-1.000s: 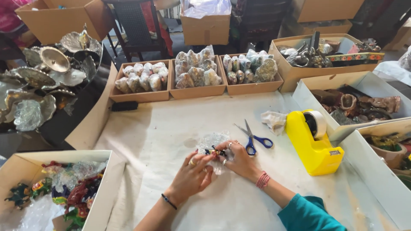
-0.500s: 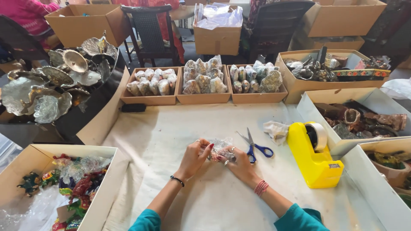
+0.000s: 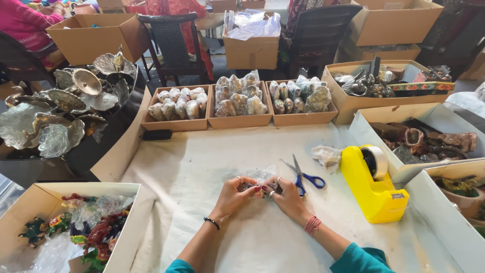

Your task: The person cuts a piece of bubble wrap using scissors and wraps a small, colorful figurine with it. They then secure the wrapped item using a piece of tape from a yellow dispenser.

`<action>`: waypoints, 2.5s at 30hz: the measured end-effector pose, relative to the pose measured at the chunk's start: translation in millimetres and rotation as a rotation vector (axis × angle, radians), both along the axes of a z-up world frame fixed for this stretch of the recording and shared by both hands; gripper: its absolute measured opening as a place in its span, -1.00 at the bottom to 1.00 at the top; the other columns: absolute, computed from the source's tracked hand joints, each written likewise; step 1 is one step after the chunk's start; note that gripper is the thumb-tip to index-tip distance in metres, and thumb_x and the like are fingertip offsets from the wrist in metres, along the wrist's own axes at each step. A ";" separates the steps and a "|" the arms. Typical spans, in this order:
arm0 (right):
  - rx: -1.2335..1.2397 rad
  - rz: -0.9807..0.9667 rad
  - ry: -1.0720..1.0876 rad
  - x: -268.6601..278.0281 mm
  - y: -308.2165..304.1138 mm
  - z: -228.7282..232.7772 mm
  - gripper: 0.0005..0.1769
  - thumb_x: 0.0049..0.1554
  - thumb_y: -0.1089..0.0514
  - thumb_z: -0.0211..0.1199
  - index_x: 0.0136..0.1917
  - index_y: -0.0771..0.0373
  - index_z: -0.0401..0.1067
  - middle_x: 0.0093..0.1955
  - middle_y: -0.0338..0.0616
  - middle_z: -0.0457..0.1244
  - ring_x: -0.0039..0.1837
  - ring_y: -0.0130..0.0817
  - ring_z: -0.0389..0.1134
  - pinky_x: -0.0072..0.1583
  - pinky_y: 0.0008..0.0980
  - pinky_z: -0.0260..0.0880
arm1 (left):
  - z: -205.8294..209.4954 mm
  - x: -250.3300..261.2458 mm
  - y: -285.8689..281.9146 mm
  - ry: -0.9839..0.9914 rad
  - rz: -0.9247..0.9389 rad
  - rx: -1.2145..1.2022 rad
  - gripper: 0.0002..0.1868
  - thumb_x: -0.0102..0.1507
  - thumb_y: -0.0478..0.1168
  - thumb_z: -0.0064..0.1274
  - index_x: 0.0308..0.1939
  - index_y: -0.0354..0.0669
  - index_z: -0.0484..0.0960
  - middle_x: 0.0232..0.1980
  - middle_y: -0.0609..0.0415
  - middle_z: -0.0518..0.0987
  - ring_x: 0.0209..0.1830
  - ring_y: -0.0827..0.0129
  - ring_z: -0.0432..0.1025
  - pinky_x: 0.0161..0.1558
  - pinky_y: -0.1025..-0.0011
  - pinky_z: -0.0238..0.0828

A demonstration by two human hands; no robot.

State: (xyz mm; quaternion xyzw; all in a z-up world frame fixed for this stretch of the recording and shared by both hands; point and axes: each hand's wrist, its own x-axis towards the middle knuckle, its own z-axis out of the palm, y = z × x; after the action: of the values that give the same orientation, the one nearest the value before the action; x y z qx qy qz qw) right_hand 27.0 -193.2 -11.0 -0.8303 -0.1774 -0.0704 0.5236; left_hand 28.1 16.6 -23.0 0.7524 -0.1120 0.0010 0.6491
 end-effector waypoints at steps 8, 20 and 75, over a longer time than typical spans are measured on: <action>-0.006 -0.016 -0.017 -2.3 3.2 3.3 -0.79 0.11 0.17 0.35 0.02 0.28 0.54 -0.16 -0.10 0.45 -0.09 -0.45 0.43 -0.02 -0.40 0.42 | -5.3 3.8 1.3 0.035 -0.005 -0.054 -0.84 0.28 -0.27 0.20 -0.17 -0.35 0.71 -0.26 0.15 0.71 -0.26 0.61 0.53 -0.21 0.59 0.51; -0.110 0.138 -0.175 29.0 2.9 11.9 -0.78 0.04 0.28 0.40 0.01 0.22 0.64 -0.06 -0.10 0.46 0.07 -0.27 0.43 0.17 -0.31 0.41 | 0.2 2.5 -0.4 -0.064 0.013 0.023 -0.86 0.26 -0.29 0.20 -0.17 -0.32 0.72 -0.21 0.16 0.69 -0.21 0.60 0.53 -0.16 0.57 0.49; -0.212 0.004 -0.655 -4.7 7.2 20.8 -0.42 0.02 0.22 0.43 0.20 0.29 0.17 0.13 0.07 0.32 0.15 -0.06 0.35 0.15 -0.16 0.38 | 26.9 -5.7 -12.0 -0.101 0.111 0.240 -0.77 0.24 -0.15 0.21 -0.23 -0.28 0.61 -0.32 0.05 0.64 -0.35 0.46 0.53 -0.26 0.45 0.48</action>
State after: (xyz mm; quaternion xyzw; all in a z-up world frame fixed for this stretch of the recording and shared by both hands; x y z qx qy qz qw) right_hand 22.3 -186.0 9.8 -0.8129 -0.3441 -0.3136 0.3498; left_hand 22.4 4.6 3.9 0.8288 -0.1022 0.0612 0.5467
